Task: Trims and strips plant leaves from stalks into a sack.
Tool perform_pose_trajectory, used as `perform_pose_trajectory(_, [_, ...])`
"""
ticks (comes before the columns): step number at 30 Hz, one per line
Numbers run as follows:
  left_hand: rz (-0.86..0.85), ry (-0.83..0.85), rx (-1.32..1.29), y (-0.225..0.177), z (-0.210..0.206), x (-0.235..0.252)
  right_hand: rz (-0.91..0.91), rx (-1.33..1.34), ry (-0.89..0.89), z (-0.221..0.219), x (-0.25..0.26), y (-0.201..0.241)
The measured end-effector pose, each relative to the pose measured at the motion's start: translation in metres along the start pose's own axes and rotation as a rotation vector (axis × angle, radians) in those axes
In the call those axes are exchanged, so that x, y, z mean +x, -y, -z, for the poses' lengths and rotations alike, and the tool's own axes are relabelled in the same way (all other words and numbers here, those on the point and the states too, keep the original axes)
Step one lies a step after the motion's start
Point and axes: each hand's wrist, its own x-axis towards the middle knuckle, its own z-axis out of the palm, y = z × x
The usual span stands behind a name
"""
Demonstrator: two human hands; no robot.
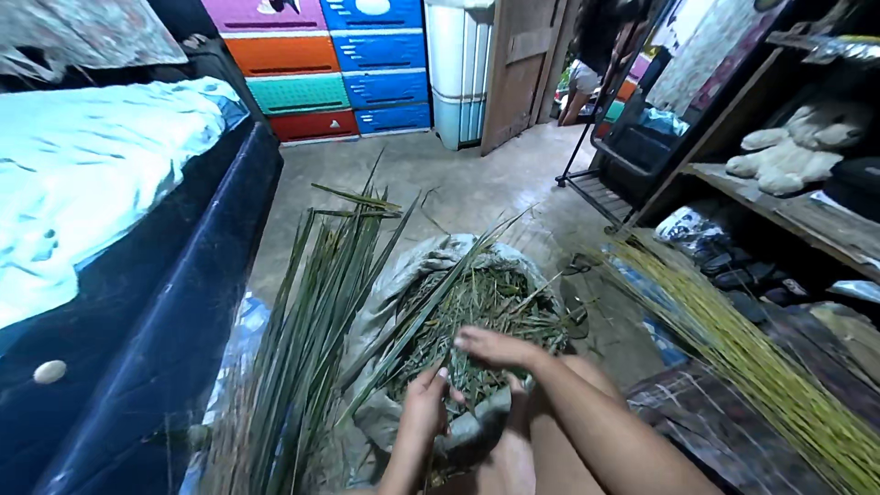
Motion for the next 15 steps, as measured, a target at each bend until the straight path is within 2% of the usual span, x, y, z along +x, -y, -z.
perform_pose_trajectory(2, [-0.012, -0.011, 0.02, 0.004, 0.0, 0.001, 0.033, 0.117, 0.155, -0.008, 0.001, -0.003])
perform_pose_trajectory(4, [-0.04, -0.037, 0.036, 0.007, 0.0, 0.003, 0.047, 0.259, 0.236, -0.009, 0.005, -0.009])
perform_pose_trajectory(8, [-0.064, -0.049, 0.065, 0.007, 0.002, 0.003, 0.045, 0.469, 0.233, -0.004, 0.008, -0.012])
perform_pose_trajectory(15, [-0.069, 0.002, 0.04, 0.005, 0.0, -0.002, 0.07, 0.542, 0.177, 0.009, 0.008, -0.019])
